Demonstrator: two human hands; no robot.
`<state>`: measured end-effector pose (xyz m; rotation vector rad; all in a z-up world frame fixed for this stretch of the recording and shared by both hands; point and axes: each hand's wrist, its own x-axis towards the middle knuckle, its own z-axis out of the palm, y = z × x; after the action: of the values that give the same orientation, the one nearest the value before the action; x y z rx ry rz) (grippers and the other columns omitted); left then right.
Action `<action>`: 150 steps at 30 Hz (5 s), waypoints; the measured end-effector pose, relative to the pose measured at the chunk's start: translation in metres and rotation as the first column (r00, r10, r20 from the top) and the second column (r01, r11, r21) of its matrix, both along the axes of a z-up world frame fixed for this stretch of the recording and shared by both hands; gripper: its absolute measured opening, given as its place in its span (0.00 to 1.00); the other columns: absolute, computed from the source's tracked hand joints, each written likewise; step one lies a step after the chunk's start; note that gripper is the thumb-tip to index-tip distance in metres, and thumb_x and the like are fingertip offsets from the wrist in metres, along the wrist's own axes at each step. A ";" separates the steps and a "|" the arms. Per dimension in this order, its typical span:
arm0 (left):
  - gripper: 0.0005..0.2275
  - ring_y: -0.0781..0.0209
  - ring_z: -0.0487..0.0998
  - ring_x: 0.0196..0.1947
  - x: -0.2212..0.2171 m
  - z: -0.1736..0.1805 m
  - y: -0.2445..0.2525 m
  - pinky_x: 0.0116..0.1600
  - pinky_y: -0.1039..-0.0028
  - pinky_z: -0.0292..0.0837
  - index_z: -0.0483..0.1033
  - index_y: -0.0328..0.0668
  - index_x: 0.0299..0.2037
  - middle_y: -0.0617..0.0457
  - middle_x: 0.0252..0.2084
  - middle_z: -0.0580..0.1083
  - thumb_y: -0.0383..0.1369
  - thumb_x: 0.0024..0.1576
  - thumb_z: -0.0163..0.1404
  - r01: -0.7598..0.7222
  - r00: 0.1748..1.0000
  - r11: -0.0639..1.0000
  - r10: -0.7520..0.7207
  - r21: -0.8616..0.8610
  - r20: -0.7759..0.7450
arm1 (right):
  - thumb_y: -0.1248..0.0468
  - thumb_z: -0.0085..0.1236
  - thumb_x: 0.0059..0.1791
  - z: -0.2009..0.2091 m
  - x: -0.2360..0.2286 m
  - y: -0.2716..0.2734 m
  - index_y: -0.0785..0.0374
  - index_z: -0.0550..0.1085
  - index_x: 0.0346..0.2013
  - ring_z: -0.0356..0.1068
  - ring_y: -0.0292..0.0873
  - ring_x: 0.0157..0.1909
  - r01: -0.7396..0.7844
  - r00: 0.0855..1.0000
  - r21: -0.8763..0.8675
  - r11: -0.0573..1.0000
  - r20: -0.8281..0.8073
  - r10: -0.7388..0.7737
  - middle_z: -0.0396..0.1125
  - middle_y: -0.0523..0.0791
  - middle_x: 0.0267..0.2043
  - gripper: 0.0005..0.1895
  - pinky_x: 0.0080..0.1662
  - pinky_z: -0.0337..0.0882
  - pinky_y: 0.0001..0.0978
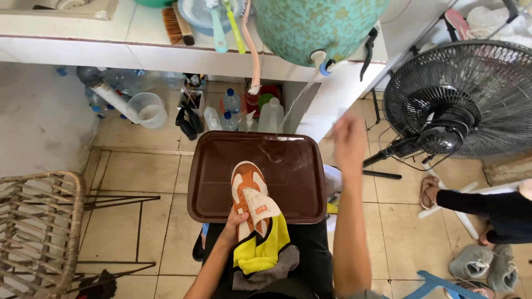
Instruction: The person cleans a tan and white sneaker by applying a cleaning solution with a brush to the outsole and upper, scrubbing different sections of the shoe, and wiping it with a cloth.
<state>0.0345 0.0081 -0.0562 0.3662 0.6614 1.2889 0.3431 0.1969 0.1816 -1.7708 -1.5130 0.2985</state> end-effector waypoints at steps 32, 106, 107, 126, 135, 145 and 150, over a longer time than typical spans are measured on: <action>0.46 0.46 0.82 0.58 0.003 0.033 -0.018 0.65 0.42 0.77 0.61 0.49 0.81 0.40 0.63 0.79 0.29 0.47 0.64 0.194 0.980 0.979 -0.191 0.061 -0.062 | 0.53 0.60 0.61 -0.136 0.013 -0.167 0.62 0.70 0.72 0.67 0.65 0.73 0.059 0.859 -0.395 0.917 -0.448 -0.248 0.69 0.63 0.68 0.27 0.73 0.65 0.61; 0.37 0.34 0.85 0.55 0.013 0.009 -0.060 0.57 0.41 0.84 0.64 0.38 0.78 0.28 0.60 0.79 0.29 0.53 0.58 0.069 0.991 0.996 -0.061 -0.065 0.117 | 0.51 0.61 0.60 -0.163 -0.008 -0.230 0.60 0.77 0.63 0.78 0.65 0.57 0.005 0.986 -0.482 0.876 -0.145 -0.086 0.80 0.57 0.52 0.21 0.60 0.76 0.62; 0.36 0.36 0.84 0.56 0.014 0.005 -0.062 0.59 0.42 0.83 0.65 0.38 0.77 0.29 0.60 0.79 0.31 0.54 0.58 0.052 0.996 0.995 -0.046 -0.085 0.077 | 0.52 0.60 0.61 -0.158 -0.009 -0.233 0.61 0.77 0.64 0.80 0.66 0.55 0.005 0.982 -0.487 0.874 -0.163 -0.097 0.80 0.58 0.50 0.21 0.59 0.76 0.62; 0.45 0.56 0.68 0.73 0.006 0.057 -0.064 0.79 0.49 0.60 0.41 0.56 0.86 0.48 0.79 0.64 0.35 0.64 0.61 -0.213 0.881 0.968 0.249 0.131 -0.403 | 0.46 0.67 0.54 -0.016 -0.105 -0.269 0.63 0.58 0.81 0.73 0.74 0.67 -0.592 0.796 -0.602 0.536 -0.541 0.271 0.72 0.69 0.62 0.47 0.64 0.75 0.68; 0.65 0.31 0.57 0.81 -0.034 0.170 -0.057 0.83 0.41 0.50 0.30 0.42 0.84 0.30 0.79 0.54 0.29 0.44 0.75 -0.296 0.347 0.924 0.341 0.243 -0.874 | 0.70 0.60 0.53 -0.030 -0.099 -0.258 0.64 0.77 0.70 0.80 0.68 0.57 -0.566 0.822 -0.567 0.598 -0.333 0.463 0.79 0.62 0.52 0.28 0.54 0.81 0.55; 0.40 0.19 0.65 0.74 -0.023 0.194 -0.068 0.71 0.35 0.66 0.69 0.38 0.71 0.27 0.76 0.61 0.41 0.45 0.67 -0.048 -0.065 0.994 0.092 0.095 -0.994 | 0.60 0.53 0.65 -0.131 -0.059 -0.287 0.62 0.80 0.56 0.70 0.38 0.41 -0.048 0.825 -0.179 0.983 -0.562 -0.061 0.74 0.45 0.37 0.11 0.47 0.73 0.35; 0.60 0.16 0.55 0.79 0.002 0.208 -0.061 0.68 0.26 0.67 0.37 0.51 0.87 0.30 0.87 0.38 0.38 0.48 0.71 0.177 0.118 0.943 -0.304 -0.281 -0.945 | 0.59 0.55 0.61 -0.130 -0.066 -0.293 0.62 0.79 0.49 0.74 0.34 0.33 -0.443 0.611 -0.263 0.857 -0.788 0.074 0.74 0.41 0.32 0.10 0.38 0.77 0.27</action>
<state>0.0362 -0.0531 0.1518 1.2677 1.7242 0.4856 0.2776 -0.0960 0.0514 -1.3938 -1.0920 1.4602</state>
